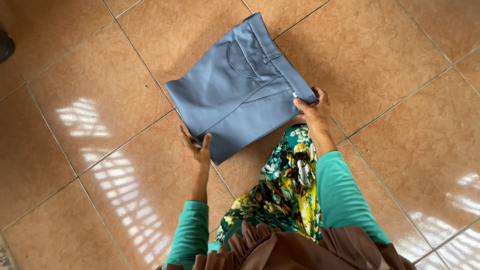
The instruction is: A person sitting on a tiled floor folds grey trousers into neat rectangles and stacks them.
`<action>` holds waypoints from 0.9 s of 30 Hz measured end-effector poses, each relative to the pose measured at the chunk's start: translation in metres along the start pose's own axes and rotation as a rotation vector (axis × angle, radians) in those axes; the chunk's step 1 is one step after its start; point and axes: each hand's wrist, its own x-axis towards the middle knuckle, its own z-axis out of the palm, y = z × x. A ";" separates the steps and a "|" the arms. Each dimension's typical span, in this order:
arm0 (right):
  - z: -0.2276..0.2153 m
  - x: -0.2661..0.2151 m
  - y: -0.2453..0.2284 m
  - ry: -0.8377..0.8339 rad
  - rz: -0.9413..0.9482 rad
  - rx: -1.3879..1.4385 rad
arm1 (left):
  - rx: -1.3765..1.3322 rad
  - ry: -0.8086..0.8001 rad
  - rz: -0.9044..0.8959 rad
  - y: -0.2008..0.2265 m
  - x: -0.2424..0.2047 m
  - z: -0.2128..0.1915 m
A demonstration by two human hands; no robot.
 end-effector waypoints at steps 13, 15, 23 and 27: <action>0.001 -0.011 0.003 0.002 -1.021 -1.378 | 0.537 -0.229 0.623 0.184 -0.037 0.148; 0.000 -0.007 0.016 -0.033 -0.962 -1.379 | 0.675 -0.168 0.690 0.176 -0.039 0.158; -0.004 -0.001 0.021 0.008 -0.963 -1.365 | 0.660 -0.173 0.696 0.186 -0.043 0.163; -0.033 -0.004 0.008 0.101 -0.960 -1.352 | 0.571 -0.218 0.714 0.211 -0.061 0.184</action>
